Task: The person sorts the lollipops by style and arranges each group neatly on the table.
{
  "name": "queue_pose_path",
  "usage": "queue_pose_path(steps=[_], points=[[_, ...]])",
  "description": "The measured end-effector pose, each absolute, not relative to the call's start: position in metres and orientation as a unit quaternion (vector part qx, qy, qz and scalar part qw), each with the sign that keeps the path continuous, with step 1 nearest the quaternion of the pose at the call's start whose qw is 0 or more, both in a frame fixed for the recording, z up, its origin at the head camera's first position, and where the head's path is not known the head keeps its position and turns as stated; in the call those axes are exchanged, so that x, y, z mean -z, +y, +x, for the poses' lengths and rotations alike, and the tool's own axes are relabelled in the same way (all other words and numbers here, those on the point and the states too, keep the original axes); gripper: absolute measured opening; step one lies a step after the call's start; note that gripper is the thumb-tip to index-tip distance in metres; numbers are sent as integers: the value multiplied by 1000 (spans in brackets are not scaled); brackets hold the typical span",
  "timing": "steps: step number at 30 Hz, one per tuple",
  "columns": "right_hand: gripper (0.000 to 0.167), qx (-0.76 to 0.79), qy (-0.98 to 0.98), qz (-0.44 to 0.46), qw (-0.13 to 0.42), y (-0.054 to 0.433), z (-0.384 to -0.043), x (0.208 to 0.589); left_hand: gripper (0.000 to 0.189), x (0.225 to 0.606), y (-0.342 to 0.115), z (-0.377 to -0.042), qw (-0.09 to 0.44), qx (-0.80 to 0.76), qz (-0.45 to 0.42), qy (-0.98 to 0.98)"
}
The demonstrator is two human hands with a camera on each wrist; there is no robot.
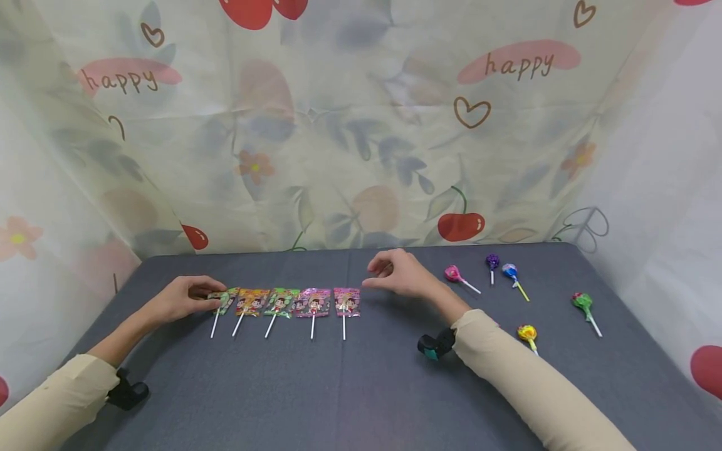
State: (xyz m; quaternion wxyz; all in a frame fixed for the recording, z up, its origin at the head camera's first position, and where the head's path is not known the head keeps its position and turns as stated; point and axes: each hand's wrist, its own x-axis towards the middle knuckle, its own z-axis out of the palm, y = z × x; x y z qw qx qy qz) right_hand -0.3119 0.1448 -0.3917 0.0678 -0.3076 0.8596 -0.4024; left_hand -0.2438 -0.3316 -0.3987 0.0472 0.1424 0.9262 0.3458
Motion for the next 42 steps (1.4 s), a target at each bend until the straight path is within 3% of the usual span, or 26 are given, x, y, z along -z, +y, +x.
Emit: queue_pose_path(steps=[9, 14, 27, 42], points=[[32, 419, 865, -276, 26, 212, -324, 378, 30, 399, -332, -243, 42, -343, 140, 928], [42, 420, 880, -220, 25, 244, -322, 374, 31, 399, -332, -243, 44, -343, 137, 928], [56, 391, 895, -212, 39, 278, -318, 397, 31, 398, -332, -243, 47, -348, 146, 925], [28, 377, 899, -224, 6, 276, -320, 407, 30, 397, -330, -242, 45, -347, 145, 925]])
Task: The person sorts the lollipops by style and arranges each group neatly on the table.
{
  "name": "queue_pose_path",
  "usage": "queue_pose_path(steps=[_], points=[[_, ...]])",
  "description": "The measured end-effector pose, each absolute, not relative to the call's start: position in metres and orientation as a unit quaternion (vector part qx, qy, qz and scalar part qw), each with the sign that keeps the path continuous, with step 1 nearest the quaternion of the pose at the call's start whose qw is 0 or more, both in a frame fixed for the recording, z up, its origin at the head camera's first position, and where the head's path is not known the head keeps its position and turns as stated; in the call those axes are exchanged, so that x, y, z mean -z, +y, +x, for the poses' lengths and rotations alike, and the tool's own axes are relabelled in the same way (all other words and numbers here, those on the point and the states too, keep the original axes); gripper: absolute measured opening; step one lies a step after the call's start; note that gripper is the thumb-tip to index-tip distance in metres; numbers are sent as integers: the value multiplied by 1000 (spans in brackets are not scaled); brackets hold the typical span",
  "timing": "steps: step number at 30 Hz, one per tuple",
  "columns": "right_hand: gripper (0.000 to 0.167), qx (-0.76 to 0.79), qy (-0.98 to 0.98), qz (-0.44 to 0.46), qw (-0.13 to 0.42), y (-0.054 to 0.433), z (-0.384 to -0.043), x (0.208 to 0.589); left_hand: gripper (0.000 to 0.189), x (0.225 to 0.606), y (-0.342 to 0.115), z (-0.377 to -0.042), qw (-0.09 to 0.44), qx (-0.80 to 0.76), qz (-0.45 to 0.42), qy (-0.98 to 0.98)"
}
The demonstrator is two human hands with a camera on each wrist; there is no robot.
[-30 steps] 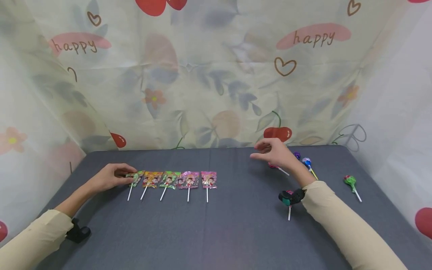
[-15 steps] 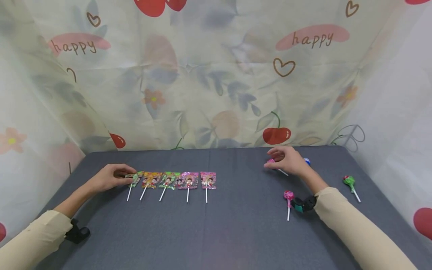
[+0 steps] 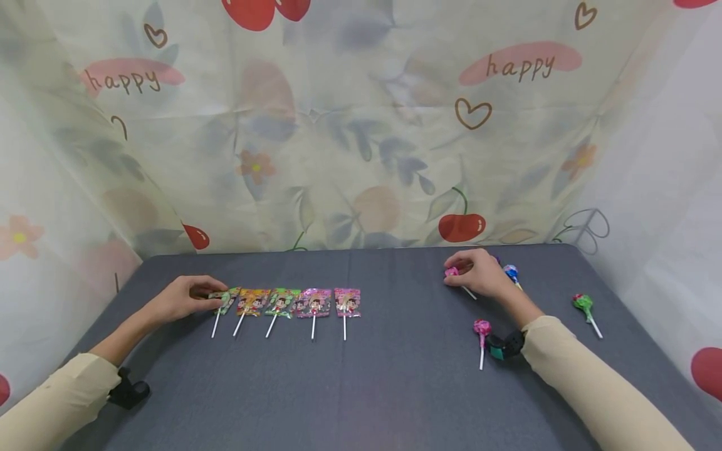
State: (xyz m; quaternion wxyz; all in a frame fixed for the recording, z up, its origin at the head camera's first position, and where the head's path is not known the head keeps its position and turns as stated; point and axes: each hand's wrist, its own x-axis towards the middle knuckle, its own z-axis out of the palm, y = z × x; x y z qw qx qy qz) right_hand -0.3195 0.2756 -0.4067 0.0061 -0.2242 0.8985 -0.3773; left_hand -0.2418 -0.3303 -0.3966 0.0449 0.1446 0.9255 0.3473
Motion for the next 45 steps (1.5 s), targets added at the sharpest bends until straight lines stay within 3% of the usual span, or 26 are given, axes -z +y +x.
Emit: queue_pose_path(steps=[10, 31, 45], points=[[39, 427, 878, -216, 16, 262, -311, 391, 29, 401, -334, -242, 39, -344, 144, 927], [33, 540, 808, -217, 86, 209, -298, 376, 28, 404, -333, -244, 30, -345, 157, 925], [26, 561, 772, -275, 116, 153, -297, 378, 30, 402, -332, -243, 32, -342, 150, 927]])
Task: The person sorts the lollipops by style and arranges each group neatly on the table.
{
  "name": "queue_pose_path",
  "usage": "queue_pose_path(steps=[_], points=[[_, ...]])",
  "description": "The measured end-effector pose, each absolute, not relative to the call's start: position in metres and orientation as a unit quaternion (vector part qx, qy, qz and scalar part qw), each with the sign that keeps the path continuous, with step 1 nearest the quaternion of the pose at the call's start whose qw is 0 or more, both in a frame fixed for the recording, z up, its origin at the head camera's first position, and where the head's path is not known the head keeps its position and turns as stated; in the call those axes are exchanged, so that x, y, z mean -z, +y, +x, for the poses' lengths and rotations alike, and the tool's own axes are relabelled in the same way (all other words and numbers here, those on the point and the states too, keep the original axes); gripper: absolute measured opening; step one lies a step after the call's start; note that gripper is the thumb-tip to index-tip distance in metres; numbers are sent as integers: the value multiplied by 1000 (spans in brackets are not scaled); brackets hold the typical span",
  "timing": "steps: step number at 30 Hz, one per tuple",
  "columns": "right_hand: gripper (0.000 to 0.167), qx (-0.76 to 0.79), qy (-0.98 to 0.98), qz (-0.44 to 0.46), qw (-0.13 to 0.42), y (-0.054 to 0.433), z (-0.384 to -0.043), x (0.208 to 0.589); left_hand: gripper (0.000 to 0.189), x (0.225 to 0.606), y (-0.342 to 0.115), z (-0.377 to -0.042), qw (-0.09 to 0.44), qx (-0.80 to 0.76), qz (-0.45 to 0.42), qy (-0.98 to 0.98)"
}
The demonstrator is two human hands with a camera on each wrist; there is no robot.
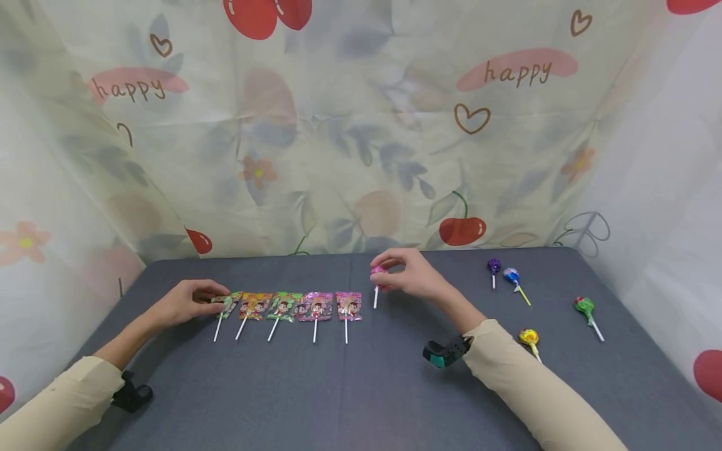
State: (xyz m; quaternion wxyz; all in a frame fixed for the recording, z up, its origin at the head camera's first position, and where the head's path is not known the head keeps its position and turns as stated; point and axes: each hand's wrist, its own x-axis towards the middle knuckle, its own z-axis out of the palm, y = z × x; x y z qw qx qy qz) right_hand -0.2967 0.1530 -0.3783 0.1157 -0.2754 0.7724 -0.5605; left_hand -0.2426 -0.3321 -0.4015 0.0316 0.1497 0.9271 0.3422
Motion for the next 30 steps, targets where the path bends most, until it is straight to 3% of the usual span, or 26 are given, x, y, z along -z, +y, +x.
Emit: queue_pose_path(steps=[6, 13, 30], points=[[22, 570, 755, -292, 138, 121, -290, 375, 30, 402, -332, -243, 32, -341, 145, 928], [24, 550, 756, -331, 127, 82, -281, 375, 30, 404, -334, -244, 31, -342, 147, 928], [28, 579, 690, -381, 207, -13, -240, 382, 29, 403, -332, -245, 26, -332, 147, 931]])
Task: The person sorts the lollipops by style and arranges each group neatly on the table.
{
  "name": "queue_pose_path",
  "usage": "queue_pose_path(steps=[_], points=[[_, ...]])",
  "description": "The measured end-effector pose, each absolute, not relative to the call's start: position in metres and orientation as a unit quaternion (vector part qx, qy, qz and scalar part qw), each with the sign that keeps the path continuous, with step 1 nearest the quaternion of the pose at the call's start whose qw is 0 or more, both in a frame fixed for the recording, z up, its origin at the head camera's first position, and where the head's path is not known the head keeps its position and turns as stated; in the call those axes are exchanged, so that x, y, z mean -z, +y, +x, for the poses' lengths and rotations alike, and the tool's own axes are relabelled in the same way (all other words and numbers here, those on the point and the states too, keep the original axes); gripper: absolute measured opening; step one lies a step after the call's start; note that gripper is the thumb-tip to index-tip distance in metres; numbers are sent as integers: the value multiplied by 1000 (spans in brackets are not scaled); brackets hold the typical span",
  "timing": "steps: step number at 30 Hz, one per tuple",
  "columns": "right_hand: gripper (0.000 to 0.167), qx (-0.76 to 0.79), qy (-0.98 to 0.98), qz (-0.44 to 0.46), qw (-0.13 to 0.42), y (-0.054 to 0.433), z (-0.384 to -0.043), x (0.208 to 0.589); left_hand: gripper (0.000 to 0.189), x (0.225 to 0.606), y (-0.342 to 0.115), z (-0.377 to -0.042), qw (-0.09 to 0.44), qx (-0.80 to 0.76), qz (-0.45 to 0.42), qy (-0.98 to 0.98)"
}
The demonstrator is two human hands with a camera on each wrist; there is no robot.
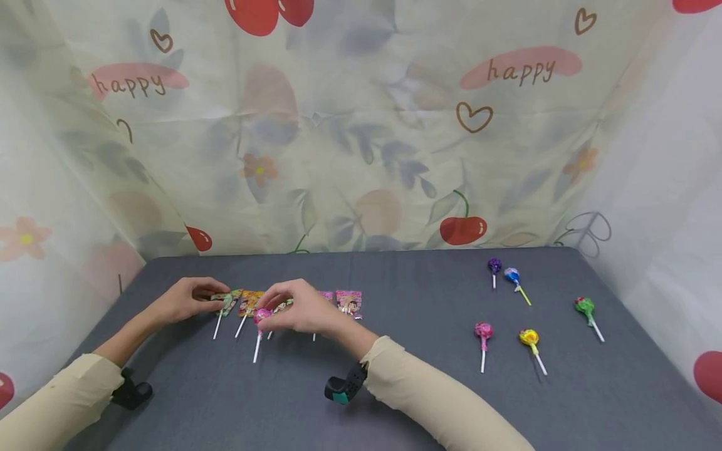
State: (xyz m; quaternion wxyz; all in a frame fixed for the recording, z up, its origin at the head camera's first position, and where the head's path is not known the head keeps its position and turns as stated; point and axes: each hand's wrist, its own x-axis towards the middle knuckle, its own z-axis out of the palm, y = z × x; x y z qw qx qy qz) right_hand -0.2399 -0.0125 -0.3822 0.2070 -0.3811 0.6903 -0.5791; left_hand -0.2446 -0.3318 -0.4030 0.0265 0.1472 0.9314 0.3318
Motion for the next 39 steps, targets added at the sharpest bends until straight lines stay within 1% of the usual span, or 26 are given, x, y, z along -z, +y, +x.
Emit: queue_pose_path(steps=[5, 10, 15, 28, 34, 39], points=[[22, 582, 671, -416, 197, -41, -223, 388, 28, 402, -331, -244, 22, -333, 154, 930], [20, 583, 664, -426, 194, -61, -208, 392, 27, 400, -331, -243, 15, -334, 160, 929], [19, 586, 668, -416, 192, -75, -198, 396, 27, 400, -331, -243, 17, -338, 162, 927], [18, 548, 711, -387, 208, -98, -182, 410, 27, 401, -334, -245, 19, -332, 163, 929], [17, 516, 749, -376, 176, -103, -173, 409, 27, 403, -333, -245, 20, -327, 160, 931], [18, 499, 764, -376, 161, -105, -172, 410, 28, 403, -333, -244, 23, -333, 158, 929]])
